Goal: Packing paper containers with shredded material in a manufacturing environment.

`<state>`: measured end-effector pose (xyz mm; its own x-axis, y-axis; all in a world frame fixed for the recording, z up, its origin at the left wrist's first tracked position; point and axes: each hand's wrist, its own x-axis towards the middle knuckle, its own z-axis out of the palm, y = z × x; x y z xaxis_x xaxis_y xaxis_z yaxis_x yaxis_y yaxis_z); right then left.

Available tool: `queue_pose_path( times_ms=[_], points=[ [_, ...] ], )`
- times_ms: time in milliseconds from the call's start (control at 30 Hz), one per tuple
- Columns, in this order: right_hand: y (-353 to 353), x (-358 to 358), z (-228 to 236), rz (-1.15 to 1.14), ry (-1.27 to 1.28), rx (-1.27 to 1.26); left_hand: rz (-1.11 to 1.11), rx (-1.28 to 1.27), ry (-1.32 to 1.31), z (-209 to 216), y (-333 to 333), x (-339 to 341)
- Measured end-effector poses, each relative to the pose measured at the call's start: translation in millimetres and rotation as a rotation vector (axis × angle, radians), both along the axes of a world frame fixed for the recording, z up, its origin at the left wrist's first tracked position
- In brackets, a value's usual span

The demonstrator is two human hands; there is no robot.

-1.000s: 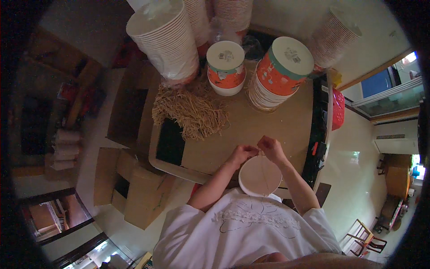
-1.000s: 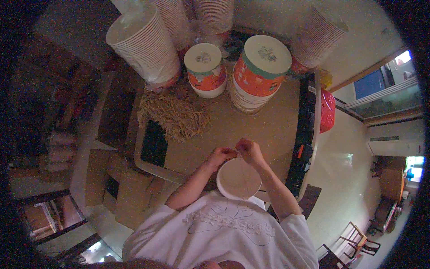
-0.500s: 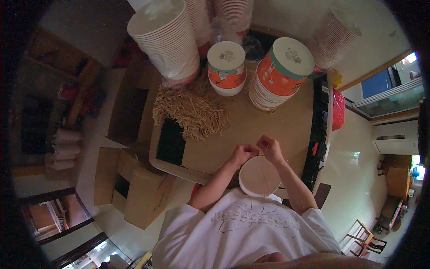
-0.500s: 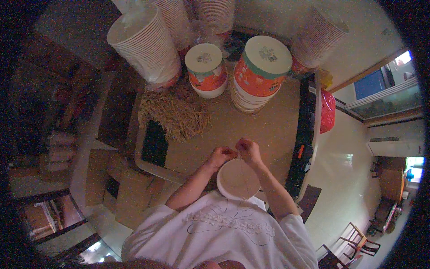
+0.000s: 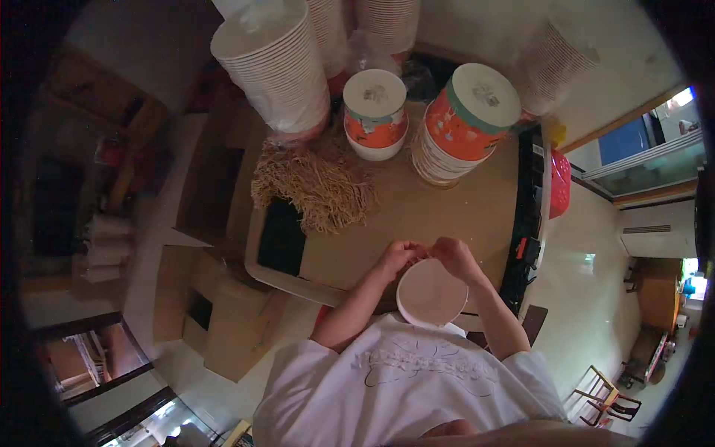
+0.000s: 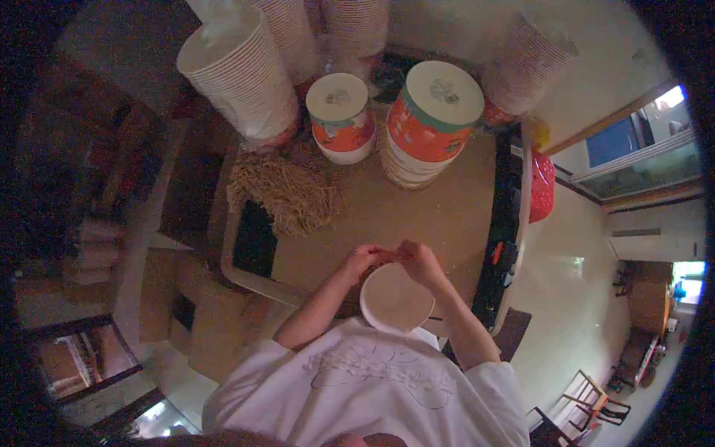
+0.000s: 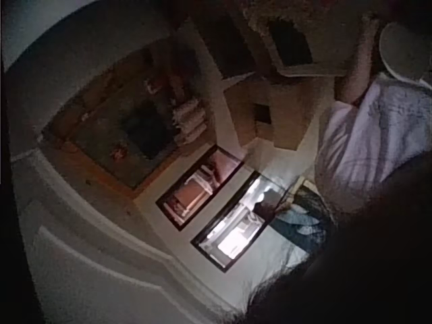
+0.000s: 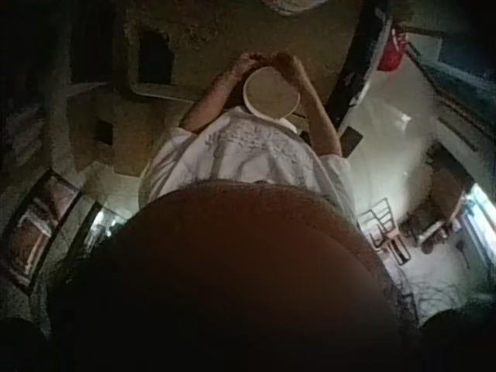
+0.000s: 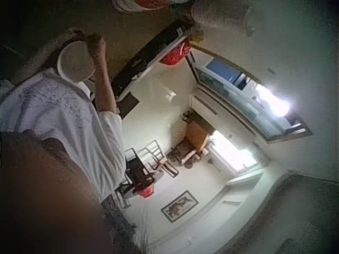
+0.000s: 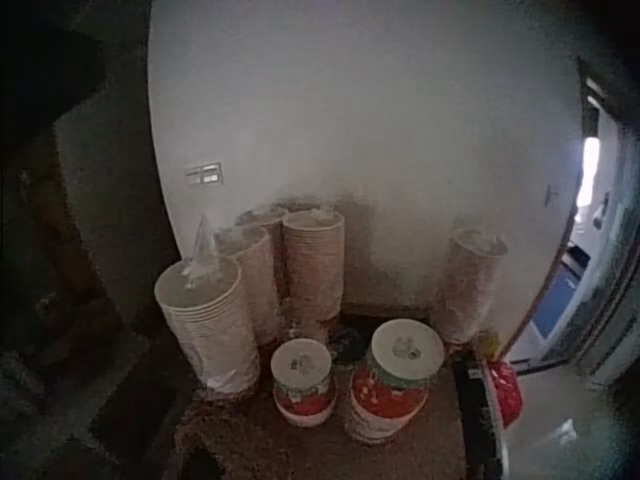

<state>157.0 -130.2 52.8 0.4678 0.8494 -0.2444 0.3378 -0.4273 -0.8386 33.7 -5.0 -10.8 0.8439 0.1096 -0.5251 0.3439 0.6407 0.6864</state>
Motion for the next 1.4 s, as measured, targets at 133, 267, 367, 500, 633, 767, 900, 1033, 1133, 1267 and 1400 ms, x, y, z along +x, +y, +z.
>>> queue_pose_path(
  times_ms=[133, 267, 367, 500, 633, 767, 900, 1033, 1133, 1267, 1400],
  points=[
    [5, 0, 0, -0.066, 0.046, -0.107, 0.016, 0.134, 0.099, 10, -4, 7],
    [12, 0, 14, -0.027, 0.065, -0.124, 0.013, 0.166, 0.087, 8, -3, 7],
    [9, 3, 2, -0.014, 0.046, -0.116, 0.003, 0.154, 0.086, 7, -3, 9],
    [10, 1, -1, -0.07, 0.024, -0.073, -0.01, 0.113, 0.11, 10, -4, 9],
    [10, -1, -11, -0.112, 0.063, -0.083, 0.074, 0.061, 0.091, 4, -12, 7],
    [10, -1, -12, -0.145, 0.062, -0.032, 0.036, 0.25, 0.024, 1, -18, 9],
    [9, 5, -15, -0.17, 0.153, 0.011, 0.031, 0.083, 0.031, -3, -22, 4],
    [3, 8, -25, -0.136, 0.177, -0.011, 0.095, 0.105, 0.067, -10, -18, 0],
    [4, 7, -20, -0.152, 0.189, -0.051, 0.029, 0.134, 0.083, -3, -14, 6],
    [4, 9, -26, -0.157, 0.157, -0.051, 0.022, 0.179, 0.061, 1, -14, 11],
    [3, 6, -25, -0.168, 0.144, -0.032, 0.032, 0.159, 0.059, 2, -19, 8]
  ],
)
